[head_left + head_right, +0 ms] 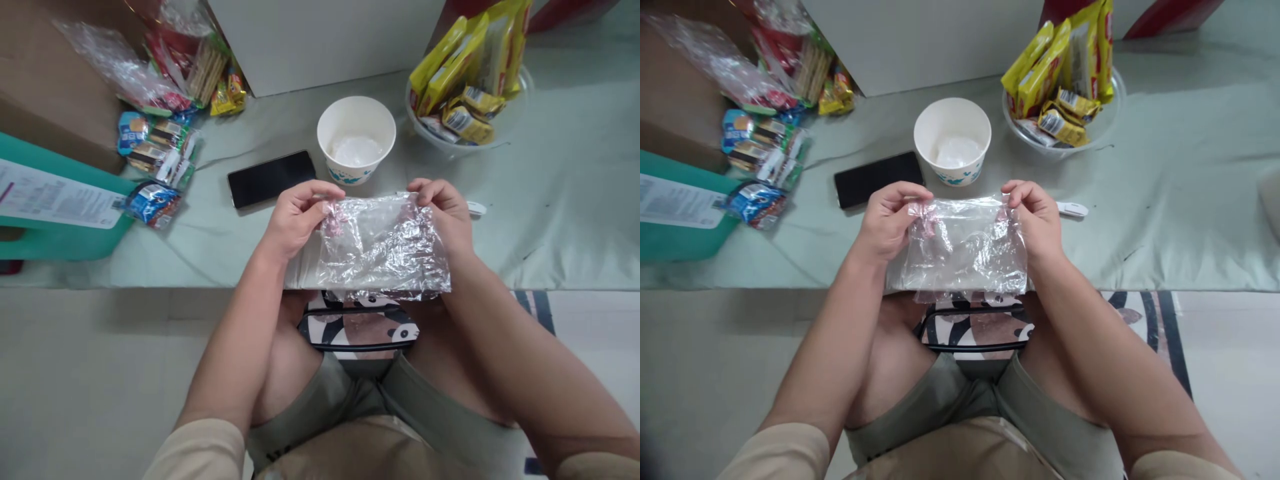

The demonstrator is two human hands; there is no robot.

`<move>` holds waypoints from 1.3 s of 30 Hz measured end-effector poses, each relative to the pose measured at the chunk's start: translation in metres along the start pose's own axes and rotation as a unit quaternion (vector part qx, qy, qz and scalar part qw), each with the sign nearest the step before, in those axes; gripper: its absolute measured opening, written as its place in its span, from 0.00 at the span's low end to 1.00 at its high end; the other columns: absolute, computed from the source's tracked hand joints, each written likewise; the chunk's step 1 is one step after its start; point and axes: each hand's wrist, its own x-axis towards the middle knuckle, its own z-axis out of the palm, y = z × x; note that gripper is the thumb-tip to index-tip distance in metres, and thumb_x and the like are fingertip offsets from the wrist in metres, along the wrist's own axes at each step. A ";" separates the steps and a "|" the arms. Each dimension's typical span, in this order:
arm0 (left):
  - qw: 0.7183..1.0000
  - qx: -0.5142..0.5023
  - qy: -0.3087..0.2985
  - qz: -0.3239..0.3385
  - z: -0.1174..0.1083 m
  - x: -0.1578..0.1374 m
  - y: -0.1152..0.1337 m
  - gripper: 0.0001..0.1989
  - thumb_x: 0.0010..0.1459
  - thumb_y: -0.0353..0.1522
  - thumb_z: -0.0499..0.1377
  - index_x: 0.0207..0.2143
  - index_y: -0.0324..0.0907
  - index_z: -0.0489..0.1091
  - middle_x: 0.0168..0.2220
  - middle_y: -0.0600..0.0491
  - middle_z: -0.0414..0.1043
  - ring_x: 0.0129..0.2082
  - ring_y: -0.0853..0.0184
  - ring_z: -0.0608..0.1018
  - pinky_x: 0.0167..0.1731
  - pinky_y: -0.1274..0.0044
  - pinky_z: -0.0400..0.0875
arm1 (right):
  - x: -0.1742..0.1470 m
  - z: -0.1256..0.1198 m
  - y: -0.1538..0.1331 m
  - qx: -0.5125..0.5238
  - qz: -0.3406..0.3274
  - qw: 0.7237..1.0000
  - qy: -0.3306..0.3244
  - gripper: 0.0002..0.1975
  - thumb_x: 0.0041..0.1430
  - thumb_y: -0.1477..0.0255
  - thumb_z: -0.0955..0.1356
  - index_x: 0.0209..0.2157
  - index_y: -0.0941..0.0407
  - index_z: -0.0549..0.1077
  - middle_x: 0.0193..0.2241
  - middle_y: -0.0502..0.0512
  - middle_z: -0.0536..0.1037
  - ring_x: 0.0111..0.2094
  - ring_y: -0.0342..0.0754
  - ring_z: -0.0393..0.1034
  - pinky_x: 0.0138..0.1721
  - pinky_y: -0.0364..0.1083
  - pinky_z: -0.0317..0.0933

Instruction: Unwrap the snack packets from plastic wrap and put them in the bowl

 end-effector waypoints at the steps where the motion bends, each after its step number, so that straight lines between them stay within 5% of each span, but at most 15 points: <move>1: 1.000 -0.006 -0.001 -0.013 -0.001 0.000 0.002 0.03 0.55 0.34 0.66 0.32 0.46 0.80 0.27 0.56 0.76 0.21 0.72 0.74 0.21 0.78 0.72 | 0.001 -0.001 0.001 0.002 0.014 1.000 -0.007 0.13 0.49 0.67 0.72 0.25 0.53 0.62 0.42 0.51 0.73 0.27 0.40 0.61 0.29 0.45 0.62; 6: 0.998 -0.027 -0.012 -0.059 -0.006 0.003 0.009 0.09 0.56 0.34 0.58 0.26 0.41 0.75 0.27 0.53 0.74 0.24 0.70 0.77 0.25 0.77 0.76 | 0.006 -0.005 0.004 0.027 0.031 0.999 -0.017 0.09 0.56 0.61 0.67 0.32 0.51 0.67 0.43 0.55 0.74 0.33 0.45 0.70 0.33 0.48 0.69; 9: 0.999 -0.007 -0.019 -0.049 -0.007 0.003 0.009 0.09 0.56 0.38 0.63 0.30 0.41 0.74 0.30 0.53 0.73 0.26 0.69 0.79 0.23 0.78 0.74 | 0.001 -0.002 0.007 0.044 0.053 0.996 -0.053 0.19 0.56 0.54 0.69 0.46 0.46 0.67 0.49 0.54 0.73 0.35 0.46 0.73 0.33 0.48 0.70; 13: 0.999 0.040 0.001 -0.025 -0.006 0.002 0.007 0.14 0.46 0.32 0.70 0.36 0.44 0.72 0.40 0.53 0.73 0.27 0.70 0.80 0.17 0.81 0.65 | -0.008 0.004 0.013 0.021 0.095 0.994 -0.059 0.39 0.45 0.65 0.79 0.56 0.42 0.61 0.47 0.50 0.73 0.27 0.39 0.69 0.27 0.43 0.67; 16: 0.999 0.007 0.027 -0.033 -0.007 0.001 0.008 0.24 0.46 0.34 0.72 0.46 0.48 0.70 0.44 0.53 0.75 0.30 0.68 0.82 0.18 0.81 0.66 | -0.010 0.004 0.013 0.012 0.113 0.992 -0.063 0.35 0.50 0.68 0.77 0.56 0.44 0.61 0.36 0.45 0.73 0.24 0.40 0.66 0.24 0.42 0.63; 19: 0.992 -0.065 -0.037 -0.104 -0.007 0.000 0.011 0.33 0.47 0.41 0.75 0.53 0.51 0.68 0.46 0.50 0.78 0.41 0.58 0.86 0.26 0.78 0.75 | -0.007 0.002 0.010 0.030 0.083 0.995 -0.046 0.31 0.52 0.66 0.76 0.55 0.43 0.63 0.34 0.46 0.73 0.28 0.43 0.70 0.29 0.45 0.68; 22: 0.969 -0.116 -0.136 -0.173 -0.003 -0.003 0.012 0.29 0.46 0.39 0.75 0.50 0.45 0.72 0.48 0.45 0.82 0.47 0.54 0.86 0.38 0.72 0.81 | -0.004 0.001 0.008 0.046 0.071 0.996 -0.015 0.32 0.51 0.63 0.77 0.55 0.41 0.64 0.38 0.48 0.76 0.33 0.45 0.74 0.36 0.47 0.71; 27: 0.954 -0.166 -0.141 -0.207 0.004 -0.004 0.010 0.18 0.49 0.28 0.69 0.45 0.43 0.76 0.43 0.49 0.84 0.40 0.60 0.87 0.39 0.72 0.82 | -0.008 0.007 0.001 0.099 0.127 0.983 -0.089 0.34 0.43 0.57 0.81 0.51 0.46 0.69 0.42 0.52 0.80 0.39 0.50 0.78 0.38 0.50 0.74; 30: 0.958 -0.163 -0.120 -0.203 0.005 -0.003 0.009 0.18 0.49 0.28 0.68 0.44 0.43 0.76 0.41 0.50 0.84 0.37 0.62 0.87 0.35 0.75 0.81 | -0.011 0.009 -0.007 0.049 0.169 0.971 -0.161 0.21 0.48 0.59 0.79 0.40 0.52 0.74 0.32 0.52 0.80 0.32 0.47 0.76 0.35 0.49 0.73; 34: 0.971 -0.045 -0.116 -0.206 0.004 -0.003 0.008 0.19 0.53 0.33 0.69 0.48 0.43 0.74 0.31 0.52 0.83 0.28 0.65 0.85 0.25 0.79 0.75 | -0.014 0.009 -0.015 -0.049 0.129 0.981 -0.136 0.10 0.53 0.65 0.75 0.31 0.54 0.73 0.22 0.48 0.77 0.24 0.42 0.70 0.27 0.44 0.66; 39: 0.981 -0.020 -0.103 -0.163 0.003 -0.003 0.011 0.16 0.52 0.33 0.68 0.45 0.45 0.72 0.16 0.64 0.68 0.11 0.71 0.70 0.13 0.81 0.64 | -0.015 0.008 -0.012 -0.010 0.123 0.986 -0.108 0.11 0.57 0.61 0.74 0.38 0.52 0.74 0.16 0.43 0.71 0.15 0.40 0.62 0.17 0.41 0.56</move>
